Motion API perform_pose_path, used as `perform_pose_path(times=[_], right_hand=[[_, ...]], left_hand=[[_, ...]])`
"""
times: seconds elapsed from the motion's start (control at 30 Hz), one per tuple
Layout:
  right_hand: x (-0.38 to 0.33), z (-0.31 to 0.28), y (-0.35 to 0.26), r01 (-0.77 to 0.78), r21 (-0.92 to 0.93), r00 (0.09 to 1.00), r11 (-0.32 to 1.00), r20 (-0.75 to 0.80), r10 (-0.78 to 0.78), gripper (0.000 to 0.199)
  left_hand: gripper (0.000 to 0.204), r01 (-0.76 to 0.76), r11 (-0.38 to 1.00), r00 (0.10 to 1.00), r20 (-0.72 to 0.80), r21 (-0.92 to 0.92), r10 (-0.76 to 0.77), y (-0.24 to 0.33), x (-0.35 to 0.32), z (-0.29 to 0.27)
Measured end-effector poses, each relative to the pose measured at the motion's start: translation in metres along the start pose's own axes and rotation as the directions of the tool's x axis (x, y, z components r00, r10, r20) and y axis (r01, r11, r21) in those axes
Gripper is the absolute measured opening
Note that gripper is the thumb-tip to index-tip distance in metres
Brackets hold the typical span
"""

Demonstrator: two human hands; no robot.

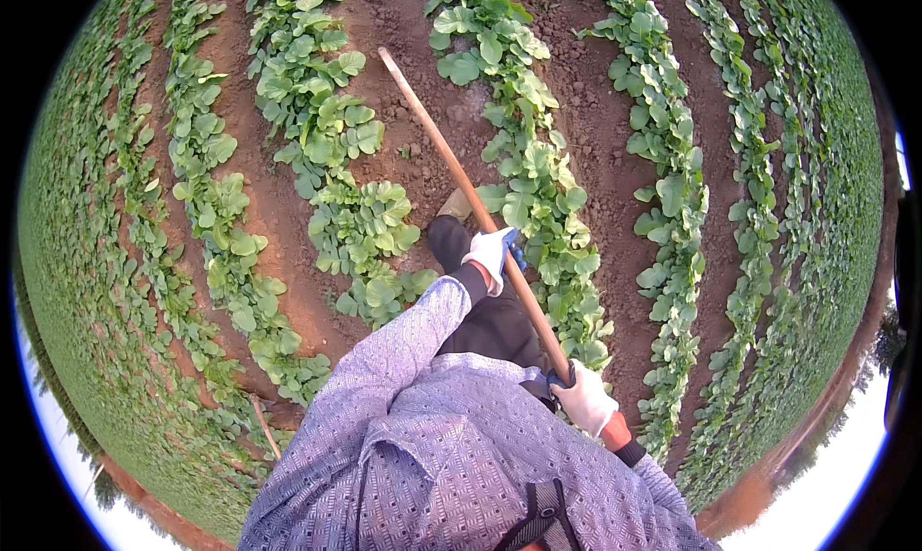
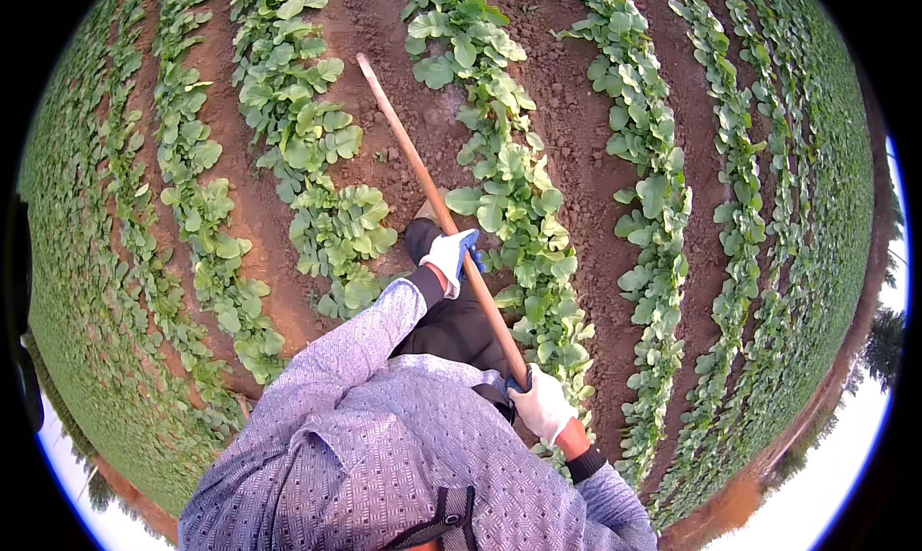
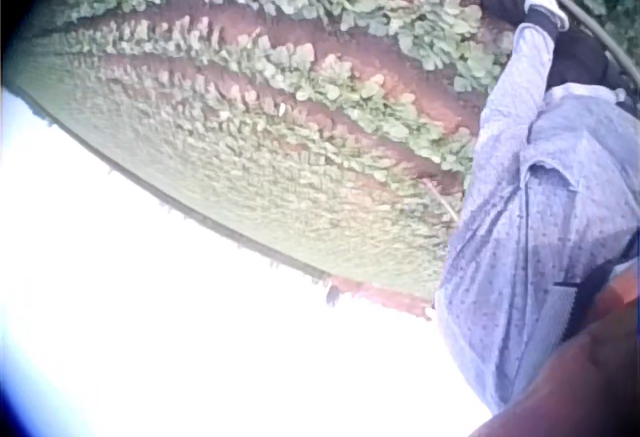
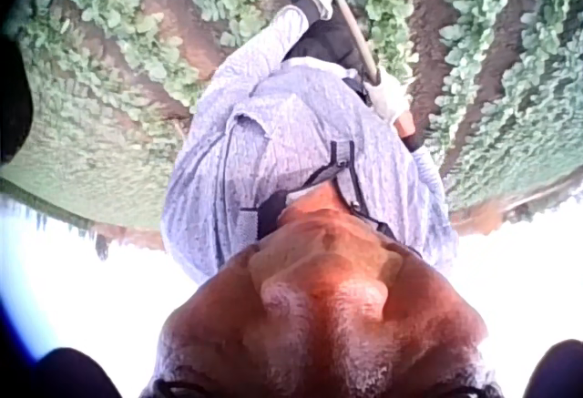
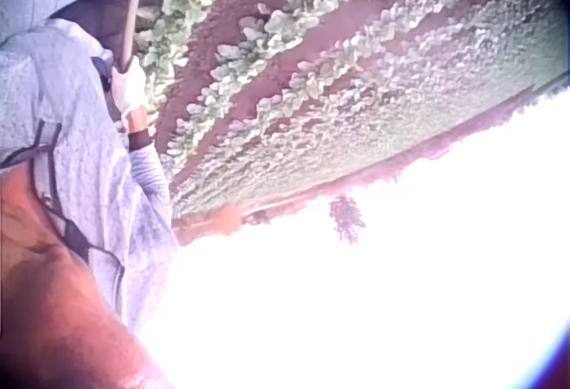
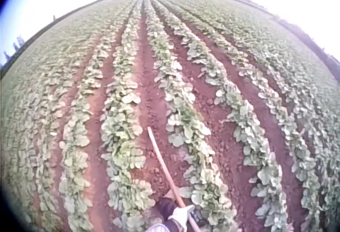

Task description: The person puts on gloves and uses a hoe to weed between rows of leafy green plants in a field. They walk along the rows, repeatedly striking the soil to remove weeds.

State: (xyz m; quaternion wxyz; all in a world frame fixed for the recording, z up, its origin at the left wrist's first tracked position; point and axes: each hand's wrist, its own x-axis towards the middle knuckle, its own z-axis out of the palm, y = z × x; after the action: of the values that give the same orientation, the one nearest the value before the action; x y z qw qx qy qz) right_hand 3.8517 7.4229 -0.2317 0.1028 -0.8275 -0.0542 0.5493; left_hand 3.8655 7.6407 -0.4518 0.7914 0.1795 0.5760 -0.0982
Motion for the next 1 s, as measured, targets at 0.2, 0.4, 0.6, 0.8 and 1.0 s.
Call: perform_pose_path(times=[0.2, 0.4, 0.6, 0.8, 1.0], right_hand=[[0.006, -0.003, -0.02, -0.045, 0.063, 0.999, 0.997, -0.026, 0.047, 0.031], [-0.011, 0.013, 0.028, -0.096, 0.026, 0.988, 0.995, -0.118, 0.099, 0.033], [-0.038, 0.02, 0.027, -0.181, 0.055, 0.979, 0.982, -0.09, 0.185, 0.03], [-0.135, 0.078, 0.108, -0.446, -0.024, 0.894, 0.895, 0.03, 0.446, 0.045], [-0.098, 0.066, 0.064, -0.454, -0.065, 0.841, 0.889, 0.299, 0.451, 0.048]], left_hand=[[0.025, 0.128, 0.982, 0.976, -0.16, -0.136, -0.149, 0.083, 0.1, -0.027], [0.031, 0.133, 0.989, 0.989, -0.055, -0.066, -0.137, 0.072, 0.064, 0.004], [0.03, -0.02, 1.0, 0.997, -0.081, -0.021, 0.019, 0.124, 0.151, -0.014], [0.022, 0.212, 0.976, 0.97, -0.129, 0.048, -0.204, 0.053, 0.07, 0.004], [0.018, 0.26, 0.965, 0.962, -0.074, -0.044, -0.262, 0.084, 0.073, -0.021]])
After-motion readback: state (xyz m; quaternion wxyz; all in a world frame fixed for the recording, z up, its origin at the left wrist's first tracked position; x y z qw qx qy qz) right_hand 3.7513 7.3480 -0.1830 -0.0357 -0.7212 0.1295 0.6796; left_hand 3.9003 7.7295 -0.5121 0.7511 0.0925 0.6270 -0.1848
